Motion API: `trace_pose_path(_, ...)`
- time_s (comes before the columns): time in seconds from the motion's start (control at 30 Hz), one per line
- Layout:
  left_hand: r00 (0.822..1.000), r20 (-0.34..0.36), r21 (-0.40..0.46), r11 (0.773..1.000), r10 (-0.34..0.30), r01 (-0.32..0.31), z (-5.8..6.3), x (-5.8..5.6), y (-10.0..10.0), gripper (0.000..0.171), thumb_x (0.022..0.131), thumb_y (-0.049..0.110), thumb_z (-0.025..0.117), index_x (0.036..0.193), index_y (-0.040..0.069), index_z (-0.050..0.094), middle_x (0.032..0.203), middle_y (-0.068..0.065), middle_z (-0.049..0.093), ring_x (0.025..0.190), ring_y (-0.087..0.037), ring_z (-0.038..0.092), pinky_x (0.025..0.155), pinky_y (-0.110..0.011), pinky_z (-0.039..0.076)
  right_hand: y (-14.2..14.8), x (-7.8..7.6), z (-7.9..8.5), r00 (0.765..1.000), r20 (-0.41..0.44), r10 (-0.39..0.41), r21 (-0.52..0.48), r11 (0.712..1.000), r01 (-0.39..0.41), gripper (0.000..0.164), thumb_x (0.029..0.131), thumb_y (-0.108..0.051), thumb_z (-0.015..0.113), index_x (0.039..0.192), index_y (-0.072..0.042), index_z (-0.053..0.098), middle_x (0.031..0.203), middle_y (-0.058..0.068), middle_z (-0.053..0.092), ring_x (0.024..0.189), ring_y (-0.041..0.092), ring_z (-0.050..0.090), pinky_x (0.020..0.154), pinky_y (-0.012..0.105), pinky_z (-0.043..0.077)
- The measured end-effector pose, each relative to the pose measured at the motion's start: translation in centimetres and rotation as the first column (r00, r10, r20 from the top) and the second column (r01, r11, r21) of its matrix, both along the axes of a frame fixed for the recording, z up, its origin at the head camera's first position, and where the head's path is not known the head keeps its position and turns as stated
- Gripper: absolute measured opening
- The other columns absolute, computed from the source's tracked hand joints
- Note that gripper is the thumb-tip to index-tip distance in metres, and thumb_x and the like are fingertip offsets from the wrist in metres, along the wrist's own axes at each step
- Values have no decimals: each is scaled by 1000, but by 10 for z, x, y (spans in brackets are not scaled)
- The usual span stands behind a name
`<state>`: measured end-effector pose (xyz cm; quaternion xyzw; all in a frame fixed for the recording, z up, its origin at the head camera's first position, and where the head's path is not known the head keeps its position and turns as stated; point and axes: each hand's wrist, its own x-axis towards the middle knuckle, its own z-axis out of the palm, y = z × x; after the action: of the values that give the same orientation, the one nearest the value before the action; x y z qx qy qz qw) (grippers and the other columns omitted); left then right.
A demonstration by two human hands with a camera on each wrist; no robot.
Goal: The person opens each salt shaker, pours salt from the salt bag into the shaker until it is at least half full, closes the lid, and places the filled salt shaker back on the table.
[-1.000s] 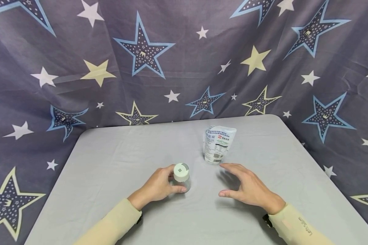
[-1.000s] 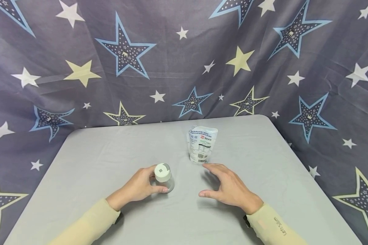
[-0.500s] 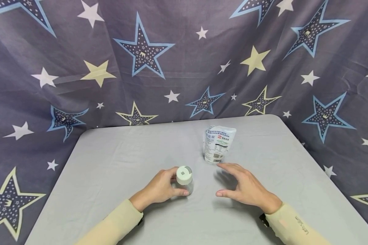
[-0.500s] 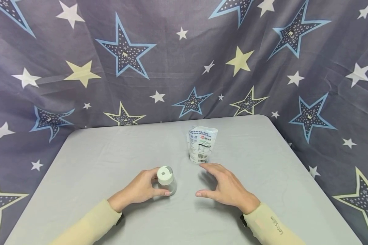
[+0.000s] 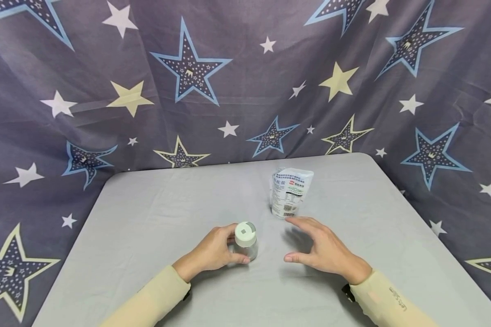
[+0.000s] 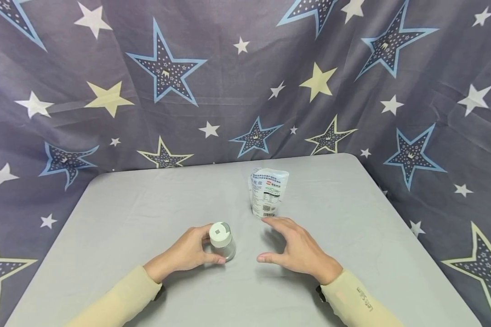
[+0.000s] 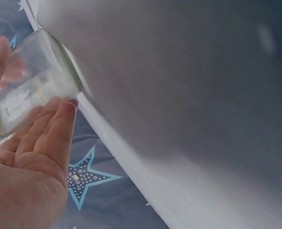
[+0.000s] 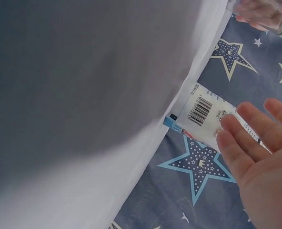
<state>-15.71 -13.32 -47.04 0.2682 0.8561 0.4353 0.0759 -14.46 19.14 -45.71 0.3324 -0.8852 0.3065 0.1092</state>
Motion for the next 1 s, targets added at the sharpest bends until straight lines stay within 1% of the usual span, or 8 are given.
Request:
trace_pose_path(0.17,1000,-8,-24,1000,-4,4,0,-1,-1,77,68,24,98,134,8,62,123,-1,71,116,-20,67,101,-37,52,-2,0,1,1000,-4,0,-10,1000,0,93,74,-61,85,146,-10,55,140,3,61,128,22,58,104,46,48)
trace_pose_path(0.43,1000,22,-65,998,-13,15,-2,-2,-1,79,68,26,98,137,10,61,126,-1,70,116,-21,67,102,-39,51,-8,0,2,1000,12,7,-21,1000,-7,92,75,-62,84,145,-10,56,142,3,61,130,22,57,105,45,48)
trace_pose_path(0.73,1000,1,-87,996,-14,14,-4,-2,1,73,69,25,97,133,11,63,122,1,72,114,-20,68,100,-38,52,-11,-2,1,1000,15,8,-19,1000,-8,92,75,-63,84,145,-10,56,142,3,61,130,23,57,105,45,48)
trace_pose_path(1.0,999,-48,-143,990,-19,12,-3,-2,2,69,72,29,96,131,14,64,120,3,72,111,-19,69,97,-41,53,-14,-2,1,1000,21,9,-25,1000,-8,91,75,-62,84,145,-10,57,143,4,60,130,23,57,106,46,47)
